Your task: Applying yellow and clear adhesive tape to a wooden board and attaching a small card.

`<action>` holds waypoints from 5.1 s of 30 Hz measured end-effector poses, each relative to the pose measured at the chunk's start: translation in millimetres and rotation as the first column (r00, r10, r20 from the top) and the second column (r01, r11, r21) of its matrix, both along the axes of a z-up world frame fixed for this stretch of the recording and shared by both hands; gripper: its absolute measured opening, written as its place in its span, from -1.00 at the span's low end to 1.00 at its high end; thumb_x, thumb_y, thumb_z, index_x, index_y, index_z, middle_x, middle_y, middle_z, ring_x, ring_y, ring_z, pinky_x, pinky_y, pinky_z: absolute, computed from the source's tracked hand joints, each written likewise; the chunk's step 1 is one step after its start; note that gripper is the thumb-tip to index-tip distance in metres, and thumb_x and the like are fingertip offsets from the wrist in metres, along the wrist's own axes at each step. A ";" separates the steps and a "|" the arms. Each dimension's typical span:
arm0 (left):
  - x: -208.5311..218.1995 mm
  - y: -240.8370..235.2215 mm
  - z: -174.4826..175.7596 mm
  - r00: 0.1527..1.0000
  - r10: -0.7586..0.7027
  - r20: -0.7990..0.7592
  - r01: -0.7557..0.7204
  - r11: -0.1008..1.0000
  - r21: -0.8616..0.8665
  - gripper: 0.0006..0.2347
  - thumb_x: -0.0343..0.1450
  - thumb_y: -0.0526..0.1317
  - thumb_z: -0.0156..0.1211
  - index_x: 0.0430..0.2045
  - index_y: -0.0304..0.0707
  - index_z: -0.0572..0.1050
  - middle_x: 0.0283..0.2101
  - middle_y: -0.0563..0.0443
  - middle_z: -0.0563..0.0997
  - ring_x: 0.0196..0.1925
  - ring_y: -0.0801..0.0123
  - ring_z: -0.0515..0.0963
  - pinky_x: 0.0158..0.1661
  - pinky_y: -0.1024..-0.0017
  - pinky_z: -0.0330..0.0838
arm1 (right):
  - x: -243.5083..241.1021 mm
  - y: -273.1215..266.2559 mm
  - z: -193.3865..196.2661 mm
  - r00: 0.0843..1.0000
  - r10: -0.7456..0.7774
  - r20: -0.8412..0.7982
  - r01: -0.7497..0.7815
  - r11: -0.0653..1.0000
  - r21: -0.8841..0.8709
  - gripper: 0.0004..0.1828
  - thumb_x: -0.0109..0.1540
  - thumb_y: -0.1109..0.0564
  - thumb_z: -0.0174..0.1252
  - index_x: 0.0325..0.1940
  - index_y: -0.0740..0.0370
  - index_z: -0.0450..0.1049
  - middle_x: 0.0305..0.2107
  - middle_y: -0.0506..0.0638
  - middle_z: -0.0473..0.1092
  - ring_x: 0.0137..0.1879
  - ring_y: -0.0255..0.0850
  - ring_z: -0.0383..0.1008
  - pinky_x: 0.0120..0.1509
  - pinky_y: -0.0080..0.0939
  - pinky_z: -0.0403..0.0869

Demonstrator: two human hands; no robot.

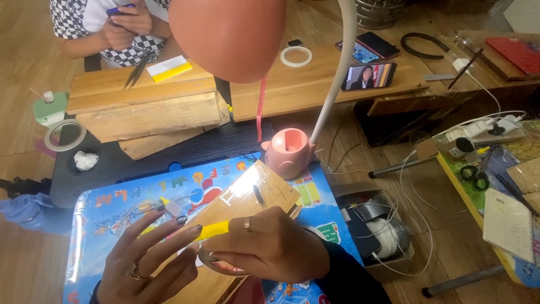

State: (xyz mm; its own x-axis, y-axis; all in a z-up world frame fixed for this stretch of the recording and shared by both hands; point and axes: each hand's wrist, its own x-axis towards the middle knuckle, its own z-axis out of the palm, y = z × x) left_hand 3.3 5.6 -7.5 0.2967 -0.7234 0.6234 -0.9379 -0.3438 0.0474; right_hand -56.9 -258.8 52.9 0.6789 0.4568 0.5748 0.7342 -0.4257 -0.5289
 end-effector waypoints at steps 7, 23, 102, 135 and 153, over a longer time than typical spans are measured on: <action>0.1 3.0 -4.2 1.000 0.024 0.006 -0.024 1.000 0.005 -0.83 0.28 -0.09 0.40 -0.34 0.00 0.61 0.15 0.11 0.57 0.24 0.16 0.50 0.32 -0.14 0.37 | -0.7 -0.4 -1.0 1.000 0.011 0.010 -0.011 0.999 -0.036 -0.73 0.24 0.29 0.31 0.03 0.36 0.57 -0.31 0.10 0.50 -0.53 -0.14 0.39 -0.44 -0.16 0.30; 0.2 3.0 -2.5 0.999 0.042 0.012 -0.042 0.999 0.022 -0.79 0.22 -0.09 0.46 -0.37 -0.04 0.61 0.14 0.09 0.57 0.21 0.15 0.52 0.31 -0.14 0.36 | 0.0 1.0 -4.7 0.999 0.049 0.013 -0.049 0.998 -0.035 -0.75 0.23 0.33 0.32 0.00 0.39 0.58 -0.22 0.15 0.55 -0.45 -0.13 0.49 -0.38 -0.22 0.40; 16.0 23.9 41.1 0.815 -0.208 -0.541 -0.009 0.928 -0.371 -0.84 0.34 -0.36 0.45 -0.30 -0.11 0.58 0.19 0.06 0.48 0.33 0.08 0.40 0.28 0.17 0.38 | 20.4 51.5 -16.2 0.912 -0.199 0.360 0.261 0.957 -0.131 -0.76 0.09 0.22 0.42 -0.24 0.36 0.55 -0.32 0.10 0.60 -0.19 -0.05 0.66 -0.23 -0.18 0.55; 31.2 49.8 56.0 0.917 -0.235 -0.322 0.149 0.951 -0.270 -0.81 0.34 -0.24 0.45 -0.25 -0.13 0.57 0.10 0.13 0.59 0.31 0.19 0.44 0.52 -0.16 -0.05 | 4.2 80.8 -15.1 0.944 -0.329 0.025 0.318 0.929 0.190 -0.52 0.12 -0.11 0.21 -0.10 0.34 0.52 -0.07 0.18 0.50 0.07 -0.07 0.49 0.27 -0.05 0.46; 17.7 51.1 64.1 0.937 -0.319 -0.139 0.264 0.912 -0.315 -0.85 0.38 -0.27 0.50 -0.28 -0.13 0.61 0.01 0.11 0.60 0.20 0.21 0.51 0.43 -0.28 0.09 | 9.4 97.5 -46.6 0.991 0.079 -0.110 -0.048 0.964 0.262 -0.20 0.17 -0.15 0.44 0.39 -0.05 0.23 0.37 0.15 0.23 0.56 0.19 0.26 0.64 0.30 0.38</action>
